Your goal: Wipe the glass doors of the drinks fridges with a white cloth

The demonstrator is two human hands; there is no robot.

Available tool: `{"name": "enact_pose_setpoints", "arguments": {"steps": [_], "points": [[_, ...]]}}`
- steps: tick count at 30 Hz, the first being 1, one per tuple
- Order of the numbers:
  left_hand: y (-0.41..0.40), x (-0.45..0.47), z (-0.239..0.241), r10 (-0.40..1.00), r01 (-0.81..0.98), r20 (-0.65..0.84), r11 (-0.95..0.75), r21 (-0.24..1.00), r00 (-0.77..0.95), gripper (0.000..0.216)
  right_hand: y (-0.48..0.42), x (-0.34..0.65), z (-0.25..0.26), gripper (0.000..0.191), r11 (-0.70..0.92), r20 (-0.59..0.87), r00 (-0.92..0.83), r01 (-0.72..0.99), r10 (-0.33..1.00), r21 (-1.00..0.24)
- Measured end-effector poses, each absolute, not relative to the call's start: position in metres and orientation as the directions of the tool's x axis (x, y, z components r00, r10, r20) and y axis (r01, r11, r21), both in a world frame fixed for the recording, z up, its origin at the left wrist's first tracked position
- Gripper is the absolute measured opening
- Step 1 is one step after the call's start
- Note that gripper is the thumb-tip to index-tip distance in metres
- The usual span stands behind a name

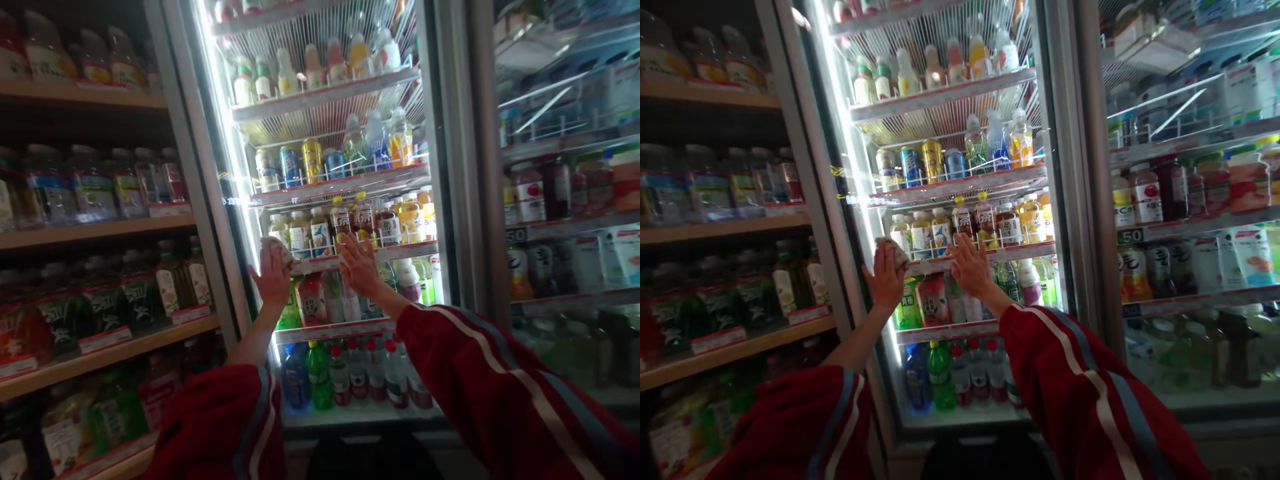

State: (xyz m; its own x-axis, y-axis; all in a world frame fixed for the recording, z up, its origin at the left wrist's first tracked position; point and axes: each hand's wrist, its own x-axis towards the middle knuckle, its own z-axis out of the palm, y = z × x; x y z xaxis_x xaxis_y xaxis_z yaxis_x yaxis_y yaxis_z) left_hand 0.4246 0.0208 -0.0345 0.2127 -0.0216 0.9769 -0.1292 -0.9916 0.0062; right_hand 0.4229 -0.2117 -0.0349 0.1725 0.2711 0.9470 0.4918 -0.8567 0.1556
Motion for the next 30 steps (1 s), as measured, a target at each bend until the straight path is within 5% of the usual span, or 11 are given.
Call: {"name": "enact_pose_setpoints", "arguments": {"steps": [3,10,13,18,27,30], "points": [[0.031,0.426,-0.036,0.029,-0.101,0.983,-0.994,0.048,0.181,0.051,-0.211,0.423,-0.039,0.047,-0.849,0.943,0.178,0.505,0.281,0.158],[-0.009,0.425,-0.053,-0.402,-0.209,0.891,-0.909,-0.361,0.212,0.048,-0.203,0.421,-0.043,0.046,-0.834,0.936,0.109,0.496,0.335,0.240],[0.002,0.427,-0.053,-0.341,-0.208,0.914,-0.932,-0.297,0.220,0.049,-0.208,0.422,-0.043,0.045,-0.838,0.940,0.102,0.492,0.326,0.237],[0.026,0.431,-0.047,-0.026,-0.110,0.989,-0.994,-0.009,0.148,0.051,-0.220,0.422,-0.047,0.046,-0.860,0.951,0.116,0.468,0.287,0.202],[-0.021,0.427,-0.065,-0.400,-0.220,0.893,-0.908,-0.356,0.204,0.049,-0.226,0.419,-0.054,0.045,-0.864,0.948,0.123,0.458,0.293,0.208],[-0.008,0.427,-0.064,-0.351,-0.209,0.914,-0.928,-0.309,0.205,0.048,-0.229,0.420,-0.055,0.047,-0.858,0.949,0.136,0.477,0.285,0.189]]}}
